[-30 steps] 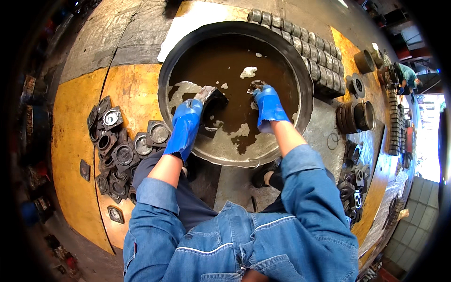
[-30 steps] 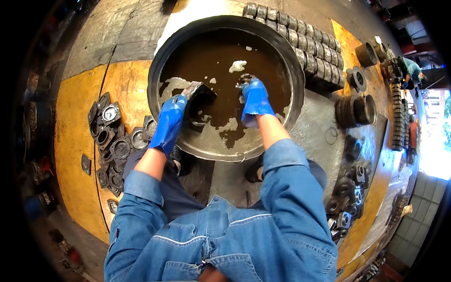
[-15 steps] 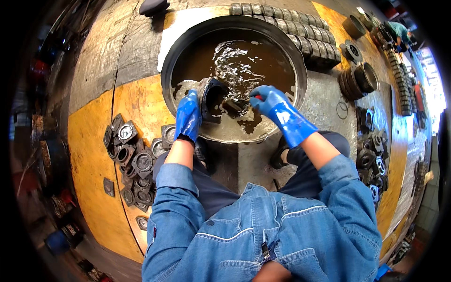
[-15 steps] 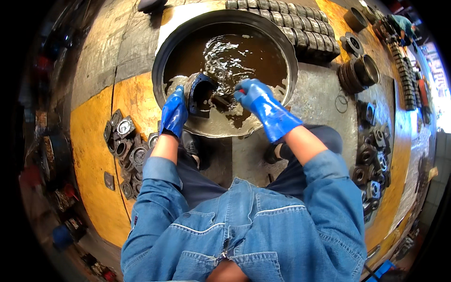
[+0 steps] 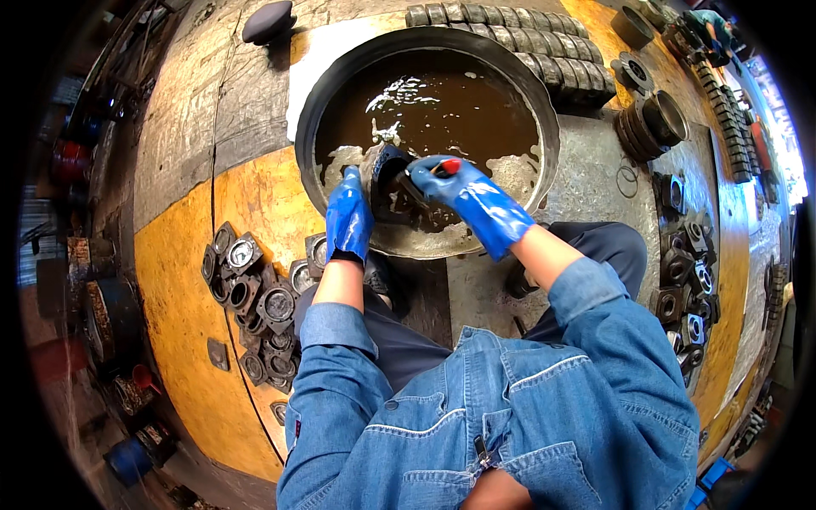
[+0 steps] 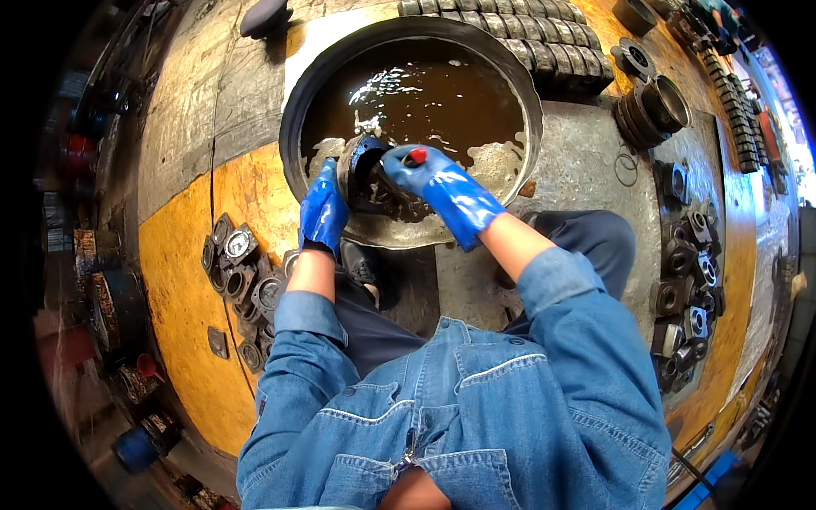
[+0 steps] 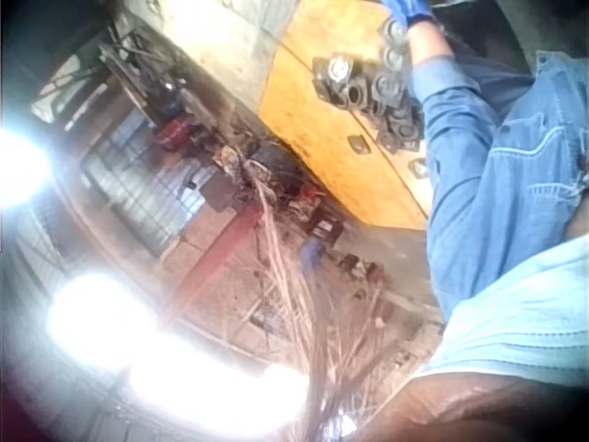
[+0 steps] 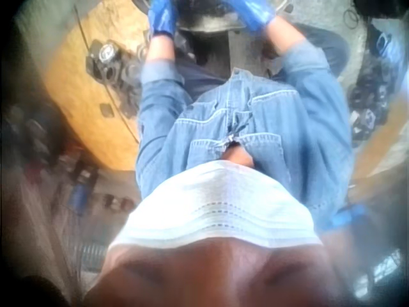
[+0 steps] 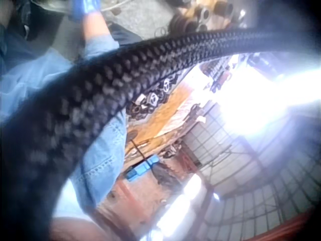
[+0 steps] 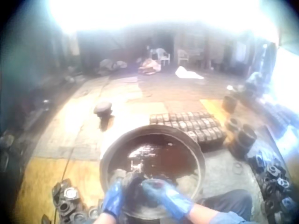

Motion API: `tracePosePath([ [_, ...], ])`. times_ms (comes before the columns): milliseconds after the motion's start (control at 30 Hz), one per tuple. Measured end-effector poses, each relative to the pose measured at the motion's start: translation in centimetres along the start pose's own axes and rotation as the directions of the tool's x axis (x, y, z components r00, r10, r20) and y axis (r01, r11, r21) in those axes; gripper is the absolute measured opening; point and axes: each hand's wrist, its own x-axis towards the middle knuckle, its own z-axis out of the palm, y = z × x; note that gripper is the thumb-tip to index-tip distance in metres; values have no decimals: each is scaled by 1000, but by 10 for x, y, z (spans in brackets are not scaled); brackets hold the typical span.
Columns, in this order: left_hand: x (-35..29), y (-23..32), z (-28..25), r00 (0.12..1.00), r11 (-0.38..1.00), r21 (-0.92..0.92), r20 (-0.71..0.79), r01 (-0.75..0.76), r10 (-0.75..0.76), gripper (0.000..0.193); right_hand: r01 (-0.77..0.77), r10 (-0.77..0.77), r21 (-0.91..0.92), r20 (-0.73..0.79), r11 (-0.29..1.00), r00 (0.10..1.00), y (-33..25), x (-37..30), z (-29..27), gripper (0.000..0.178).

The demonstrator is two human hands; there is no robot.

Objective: The person cleans various metal components in a large basin of dark liquid, scrubbing them with a brush and picking them up by hand while wearing protective gloves. They handle the components one by one, scrubbing different sides before setting them aside on the floor.

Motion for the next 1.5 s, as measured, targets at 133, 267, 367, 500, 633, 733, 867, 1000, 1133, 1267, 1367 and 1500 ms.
tracePosePath([
  [133,4,4,6,999,998,-57,18,-33,34,41,189,-267,269,289,944,919,39,26,-5,24],
  [267,2,-1,2,1000,997,-73,9,-1,2,47,263,-306,167,330,950,893,21,40,10,24],
  [367,-3,1,-3,996,996,-51,-49,-74,71,40,101,-133,180,177,978,975,16,69,2,25],
  [500,1,-11,10,971,982,-29,-157,-186,179,24,13,10,214,-108,977,994,32,67,-4,25],
  [633,3,-15,17,998,987,-160,-58,-32,22,52,-91,152,411,-118,907,981,30,25,-23,22],
  [733,3,-33,33,975,944,-284,-191,-168,116,55,88,-56,273,-124,958,991,35,-1,-41,26],
  [867,8,-42,43,970,973,-137,-187,-184,157,43,-138,138,12,-161,990,977,33,-1,-42,42],
  [1000,8,-39,43,989,993,-34,-106,-110,105,40,-11,4,96,77,995,997,8,10,-31,31],
  [1133,4,-3,18,906,324,-862,294,389,-306,53,355,-338,18,356,935,871,3,15,-2,28],
  [1267,9,-38,35,992,787,-607,14,109,-126,63,353,-354,34,139,935,925,-12,30,0,20],
  [1367,4,-25,34,996,973,-232,-89,-21,0,70,185,-181,-39,78,982,980,-9,47,-28,25],
  [1500,10,-8,26,950,649,-694,197,311,-244,66,187,-196,62,228,980,954,-13,28,-27,28],
])
